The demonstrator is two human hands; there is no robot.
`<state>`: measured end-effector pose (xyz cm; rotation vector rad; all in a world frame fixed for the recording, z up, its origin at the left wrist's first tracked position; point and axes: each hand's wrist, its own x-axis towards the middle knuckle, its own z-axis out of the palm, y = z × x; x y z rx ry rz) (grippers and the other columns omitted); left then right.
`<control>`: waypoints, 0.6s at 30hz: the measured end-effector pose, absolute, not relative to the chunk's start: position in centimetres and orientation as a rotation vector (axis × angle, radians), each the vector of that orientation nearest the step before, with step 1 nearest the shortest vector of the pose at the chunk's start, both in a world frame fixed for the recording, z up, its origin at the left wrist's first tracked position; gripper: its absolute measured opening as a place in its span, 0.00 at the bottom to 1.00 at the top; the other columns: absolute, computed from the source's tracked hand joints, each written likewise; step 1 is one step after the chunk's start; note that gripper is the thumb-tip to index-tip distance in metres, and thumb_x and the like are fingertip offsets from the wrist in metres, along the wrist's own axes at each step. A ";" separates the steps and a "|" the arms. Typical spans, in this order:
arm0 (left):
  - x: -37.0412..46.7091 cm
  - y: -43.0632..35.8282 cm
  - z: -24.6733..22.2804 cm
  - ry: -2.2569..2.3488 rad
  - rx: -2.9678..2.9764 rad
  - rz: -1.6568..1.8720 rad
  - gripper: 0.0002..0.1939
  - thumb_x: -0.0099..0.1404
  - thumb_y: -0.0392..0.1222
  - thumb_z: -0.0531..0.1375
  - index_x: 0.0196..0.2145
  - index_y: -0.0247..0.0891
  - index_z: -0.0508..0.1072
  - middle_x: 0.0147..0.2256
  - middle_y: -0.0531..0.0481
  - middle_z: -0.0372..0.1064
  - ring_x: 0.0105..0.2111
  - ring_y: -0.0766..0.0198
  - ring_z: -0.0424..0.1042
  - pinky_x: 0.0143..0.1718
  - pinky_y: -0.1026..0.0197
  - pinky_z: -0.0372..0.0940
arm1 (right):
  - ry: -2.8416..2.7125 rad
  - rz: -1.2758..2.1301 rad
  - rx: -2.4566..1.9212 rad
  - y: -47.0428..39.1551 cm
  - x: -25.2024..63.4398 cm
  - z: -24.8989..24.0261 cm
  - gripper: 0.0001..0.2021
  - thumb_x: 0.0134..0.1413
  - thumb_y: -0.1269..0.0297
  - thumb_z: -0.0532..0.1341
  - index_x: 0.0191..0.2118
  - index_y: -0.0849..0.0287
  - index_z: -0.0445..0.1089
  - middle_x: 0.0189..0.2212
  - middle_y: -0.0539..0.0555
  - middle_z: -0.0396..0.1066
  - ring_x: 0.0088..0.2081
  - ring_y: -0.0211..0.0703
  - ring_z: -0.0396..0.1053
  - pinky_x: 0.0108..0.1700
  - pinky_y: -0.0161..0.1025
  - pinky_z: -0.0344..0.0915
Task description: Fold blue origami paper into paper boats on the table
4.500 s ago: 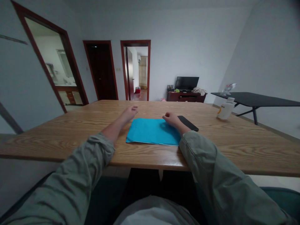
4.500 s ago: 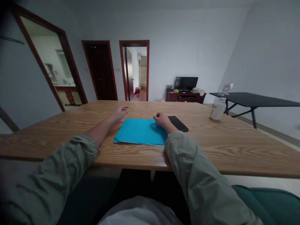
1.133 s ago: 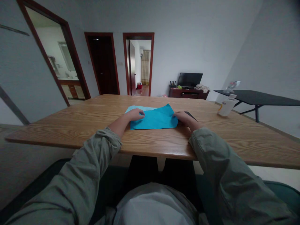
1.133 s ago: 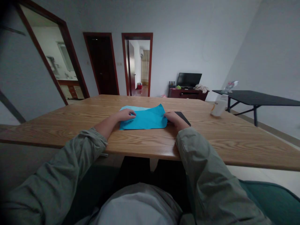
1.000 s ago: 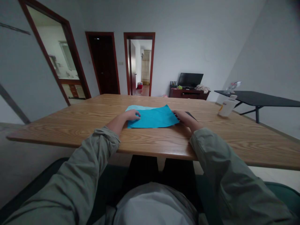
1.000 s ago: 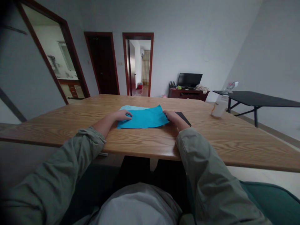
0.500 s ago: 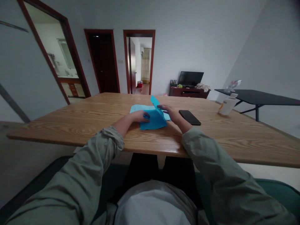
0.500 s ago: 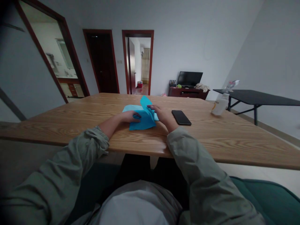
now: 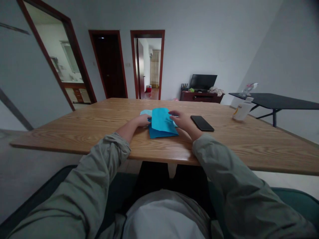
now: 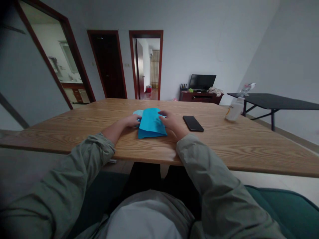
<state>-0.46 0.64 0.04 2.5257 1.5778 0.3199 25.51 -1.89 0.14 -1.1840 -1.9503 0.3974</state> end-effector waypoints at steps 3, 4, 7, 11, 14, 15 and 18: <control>-0.3 0.3 0.0 1.620 2.499 0.305 0.21 0.58 0.42 0.59 0.49 0.38 0.75 0.49 0.45 0.74 0.45 0.57 0.73 0.46 0.63 0.66 | -1.853 0.376 -1.346 -0.7 26.6 -0.1 0.16 0.58 0.63 0.56 0.50 0.60 0.72 0.48 0.57 0.74 0.49 0.46 0.70 0.53 0.42 0.63; -0.1 0.1 0.0 1.625 2.500 0.311 0.21 0.58 0.42 0.58 0.50 0.38 0.75 0.50 0.45 0.73 0.46 0.55 0.73 0.46 0.62 0.66 | -1.863 0.385 -1.412 -0.5 26.9 -0.2 0.15 0.57 0.63 0.57 0.48 0.59 0.74 0.46 0.57 0.75 0.48 0.47 0.71 0.53 0.42 0.63; 0.6 -0.3 0.1 1.565 2.544 0.352 0.22 0.60 0.44 0.57 0.51 0.37 0.74 0.52 0.43 0.72 0.49 0.53 0.72 0.49 0.60 0.66 | -1.904 0.415 -1.497 -0.1 27.2 -0.6 0.12 0.55 0.61 0.60 0.42 0.57 0.76 0.42 0.56 0.76 0.47 0.51 0.71 0.51 0.42 0.63; 3.1 -1.1 0.4 1.236 2.746 0.399 0.24 0.64 0.46 0.55 0.57 0.39 0.69 0.60 0.46 0.62 0.57 0.54 0.64 0.59 0.59 0.57 | -1.791 0.633 -1.421 -0.1 26.6 -0.7 0.13 0.59 0.57 0.56 0.40 0.59 0.74 0.45 0.59 0.74 0.46 0.50 0.71 0.49 0.42 0.66; 5.8 -1.7 0.3 1.090 2.827 0.366 0.23 0.67 0.45 0.53 0.59 0.39 0.66 0.63 0.48 0.56 0.61 0.57 0.58 0.64 0.58 0.49 | -1.445 1.009 -1.351 0.0 26.6 -0.6 0.20 0.62 0.52 0.49 0.49 0.60 0.66 0.49 0.62 0.71 0.42 0.46 0.73 0.44 0.40 0.69; 6.7 -1.9 0.3 1.090 2.828 0.352 0.23 0.68 0.45 0.52 0.59 0.39 0.66 0.63 0.48 0.57 0.61 0.57 0.58 0.64 0.57 0.49 | -1.343 1.104 -1.333 0.0 26.8 -0.5 0.21 0.63 0.51 0.47 0.52 0.60 0.63 0.50 0.63 0.70 0.42 0.45 0.73 0.43 0.40 0.70; 8.7 -2.6 -0.1 1.118 2.805 0.304 0.26 0.68 0.50 0.52 0.61 0.39 0.64 0.63 0.46 0.58 0.60 0.53 0.60 0.62 0.54 0.52 | -1.266 1.219 -1.314 -0.1 27.5 -0.3 0.24 0.64 0.49 0.43 0.55 0.61 0.58 0.46 0.65 0.71 0.40 0.46 0.74 0.42 0.41 0.71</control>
